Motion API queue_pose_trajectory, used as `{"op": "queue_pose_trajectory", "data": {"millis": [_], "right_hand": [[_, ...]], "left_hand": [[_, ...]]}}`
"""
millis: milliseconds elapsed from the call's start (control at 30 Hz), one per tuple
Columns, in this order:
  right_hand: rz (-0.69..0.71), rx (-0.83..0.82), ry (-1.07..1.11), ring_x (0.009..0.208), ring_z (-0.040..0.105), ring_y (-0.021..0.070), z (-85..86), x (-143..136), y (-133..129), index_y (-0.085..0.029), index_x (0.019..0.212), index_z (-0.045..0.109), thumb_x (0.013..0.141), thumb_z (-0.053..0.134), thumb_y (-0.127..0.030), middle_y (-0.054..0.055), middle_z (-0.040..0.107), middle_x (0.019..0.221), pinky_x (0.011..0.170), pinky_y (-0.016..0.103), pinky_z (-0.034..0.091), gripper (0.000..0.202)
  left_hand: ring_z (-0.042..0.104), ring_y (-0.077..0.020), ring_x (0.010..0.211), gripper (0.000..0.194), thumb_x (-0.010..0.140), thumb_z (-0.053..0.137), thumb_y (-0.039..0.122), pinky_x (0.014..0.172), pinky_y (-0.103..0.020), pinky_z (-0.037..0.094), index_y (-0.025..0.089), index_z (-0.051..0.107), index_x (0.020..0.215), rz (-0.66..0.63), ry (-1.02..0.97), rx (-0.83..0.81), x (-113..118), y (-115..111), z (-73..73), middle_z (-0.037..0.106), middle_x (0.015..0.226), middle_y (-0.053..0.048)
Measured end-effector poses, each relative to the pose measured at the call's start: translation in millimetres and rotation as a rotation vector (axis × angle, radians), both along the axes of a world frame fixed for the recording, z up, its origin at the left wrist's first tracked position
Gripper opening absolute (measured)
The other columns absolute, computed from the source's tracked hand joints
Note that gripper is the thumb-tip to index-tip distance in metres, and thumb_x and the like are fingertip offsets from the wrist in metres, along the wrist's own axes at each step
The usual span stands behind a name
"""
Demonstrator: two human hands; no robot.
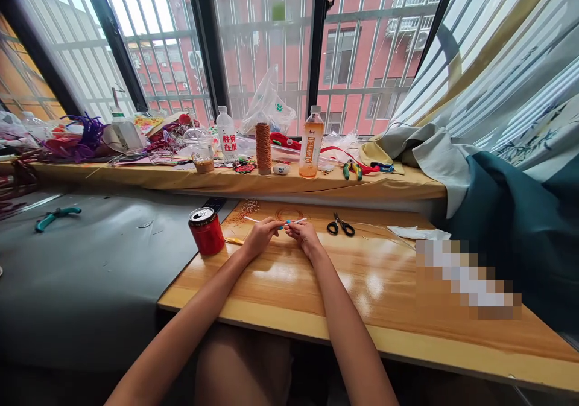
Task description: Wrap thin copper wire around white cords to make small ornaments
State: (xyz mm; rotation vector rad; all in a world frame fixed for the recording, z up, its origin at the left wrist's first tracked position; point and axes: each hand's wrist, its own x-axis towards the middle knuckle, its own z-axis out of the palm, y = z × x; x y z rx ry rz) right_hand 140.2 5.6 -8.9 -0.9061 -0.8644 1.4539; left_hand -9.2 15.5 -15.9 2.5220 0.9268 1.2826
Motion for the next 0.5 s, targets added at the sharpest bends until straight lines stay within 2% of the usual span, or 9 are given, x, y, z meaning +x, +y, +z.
{"op": "queue_pose_trajectory", "data": {"millis": [267,400,500], "right_hand": [[-0.072,-0.011,-0.064,0.046,0.053,0.0047,5.0,-0.9,-2.2,-0.011,0.059,0.06,0.061,0.061,-0.004,0.001,0.06,0.053,0.049,0.014,0.048,0.008],[-0.113,0.038,-0.181,0.048,0.054,0.008,4.8,-4.2,0.8,-0.011,0.062,0.06,0.062,0.063,-0.01,0.004,0.061,0.056,0.051,0.021,0.048,0.003],[-0.206,0.103,-0.271,0.06,0.058,0.0128,8.0,-2.3,1.6,-0.012,0.078,0.061,0.062,0.065,-0.018,0.005,0.062,0.067,0.06,0.027,0.048,0.017]], "left_hand": [[0.056,-0.0102,0.066,0.034,0.079,0.034,0.006,0.059,-0.02,0.043,0.015,0.052,0.107,0.175,0.376,0.187,2.1,-9.6,4.6,0.058,0.087,-0.006],[0.055,-0.0111,0.065,0.03,0.079,0.034,0.006,0.059,-0.02,0.042,0.014,0.057,0.098,0.273,0.317,0.147,3.7,-11.3,8.8,0.059,0.081,-0.005],[0.054,-0.0101,0.063,0.027,0.08,0.035,0.007,0.059,-0.019,0.04,0.014,0.059,0.089,0.351,0.177,0.07,0.4,-9.5,12.8,0.059,0.075,-0.004]]}}
